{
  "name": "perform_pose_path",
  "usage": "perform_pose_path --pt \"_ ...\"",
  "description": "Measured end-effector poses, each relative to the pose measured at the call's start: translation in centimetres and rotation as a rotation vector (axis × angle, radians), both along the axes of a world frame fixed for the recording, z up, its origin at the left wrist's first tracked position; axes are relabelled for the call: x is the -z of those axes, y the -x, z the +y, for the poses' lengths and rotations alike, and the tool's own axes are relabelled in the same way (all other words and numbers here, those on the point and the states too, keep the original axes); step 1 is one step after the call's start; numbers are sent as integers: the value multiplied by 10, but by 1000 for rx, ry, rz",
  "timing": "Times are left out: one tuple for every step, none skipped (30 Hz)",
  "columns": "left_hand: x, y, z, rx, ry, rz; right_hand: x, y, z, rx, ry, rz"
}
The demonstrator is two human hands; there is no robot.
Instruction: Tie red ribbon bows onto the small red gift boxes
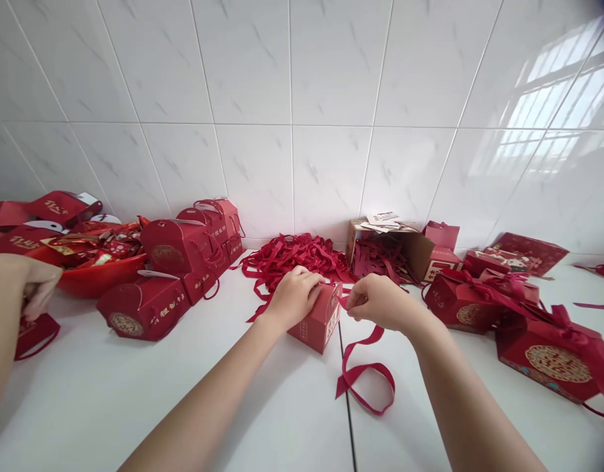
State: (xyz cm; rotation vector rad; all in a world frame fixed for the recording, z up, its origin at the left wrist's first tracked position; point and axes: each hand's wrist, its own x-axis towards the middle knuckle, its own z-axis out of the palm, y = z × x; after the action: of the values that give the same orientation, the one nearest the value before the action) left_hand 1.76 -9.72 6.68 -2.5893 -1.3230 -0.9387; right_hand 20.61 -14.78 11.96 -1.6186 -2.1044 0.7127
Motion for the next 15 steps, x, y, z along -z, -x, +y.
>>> perform_pose_path --pt "0 0 -1 9 5 -12 0 0 0 -3 -4 9" --pt "0 -1 -1 19 6 -17 -1 -1 0 -1 -14 18" --pt "0 -1 -1 26 5 -19 -1 -1 1 5 -22 21" --pt "0 -1 -1 30 3 -20 -1 -2 2 11 -30 19" --pt "0 -1 -1 33 2 -21 -2 -3 3 18 -35 14" --pt "0 -2 0 36 5 -22 -2 -4 4 23 -38 8" --pt "0 -2 0 37 8 -23 -2 -5 5 22 -35 4" --pt "1 -2 0 36 13 -25 -2 -6 6 14 -28 1" --pt "1 -2 0 35 17 -25 -2 -6 7 0 -17 0" --pt "1 -2 1 34 21 -25 -2 -6 8 -14 -4 -1" --pt "1 -2 1 34 22 -24 -2 -6 8 -27 12 -2" --pt "2 -2 1 33 22 -25 -1 -6 9 -33 25 -4" --pt "2 -2 0 32 21 -26 0 -6 9 -34 30 -4" --pt "2 -2 0 27 19 -26 0 -6 10 -31 31 0" --pt "2 -2 0 18 17 -24 1 -5 10 -27 26 5"
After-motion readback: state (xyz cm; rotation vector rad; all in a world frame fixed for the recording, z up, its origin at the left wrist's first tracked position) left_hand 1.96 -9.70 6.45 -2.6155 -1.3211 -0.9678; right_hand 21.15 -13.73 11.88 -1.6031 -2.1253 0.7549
